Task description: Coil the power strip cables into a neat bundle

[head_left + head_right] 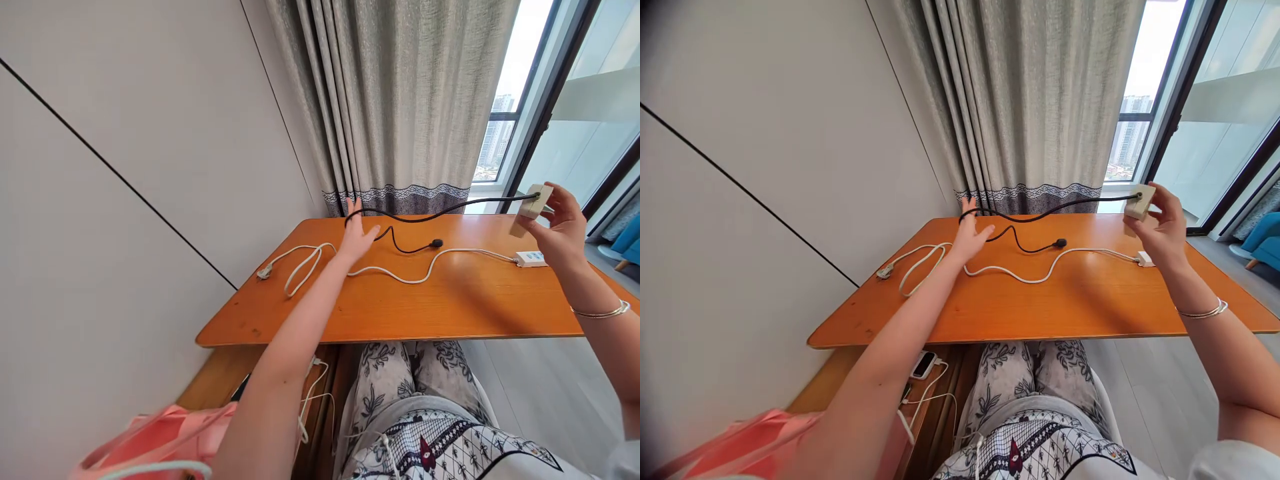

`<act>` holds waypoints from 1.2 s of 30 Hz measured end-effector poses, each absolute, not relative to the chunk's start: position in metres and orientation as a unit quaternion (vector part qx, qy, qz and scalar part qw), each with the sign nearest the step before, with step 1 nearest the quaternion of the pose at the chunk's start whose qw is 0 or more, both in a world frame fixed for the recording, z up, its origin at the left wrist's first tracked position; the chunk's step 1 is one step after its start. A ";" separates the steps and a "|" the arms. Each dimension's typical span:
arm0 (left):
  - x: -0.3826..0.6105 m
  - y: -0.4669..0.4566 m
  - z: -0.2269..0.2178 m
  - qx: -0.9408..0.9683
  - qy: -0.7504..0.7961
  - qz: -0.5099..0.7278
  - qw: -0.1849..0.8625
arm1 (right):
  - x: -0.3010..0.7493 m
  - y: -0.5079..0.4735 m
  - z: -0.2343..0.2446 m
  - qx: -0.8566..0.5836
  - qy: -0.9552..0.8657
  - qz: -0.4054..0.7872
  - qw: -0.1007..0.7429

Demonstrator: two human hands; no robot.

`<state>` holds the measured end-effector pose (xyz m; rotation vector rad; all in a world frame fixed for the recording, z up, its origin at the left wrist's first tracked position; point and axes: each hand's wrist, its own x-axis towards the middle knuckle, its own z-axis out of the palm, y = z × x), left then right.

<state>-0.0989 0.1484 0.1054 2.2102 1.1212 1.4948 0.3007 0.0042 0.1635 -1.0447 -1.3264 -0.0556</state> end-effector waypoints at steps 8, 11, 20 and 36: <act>-0.162 0.174 0.148 0.773 0.461 0.434 0.034 | 0.387 0.000 0.109 -0.671 -0.474 -0.154 0.548; -0.178 0.170 0.166 0.783 0.466 0.411 0.019 | 0.407 -0.011 0.095 -0.710 -0.470 -0.181 0.493; -0.192 0.129 0.232 0.825 0.479 0.296 0.039 | 0.430 -0.035 0.078 -0.789 -0.457 -0.179 0.368; -0.259 0.156 0.117 0.617 0.529 0.419 0.406 | 0.434 -0.039 0.045 -0.802 -0.580 -0.142 -0.024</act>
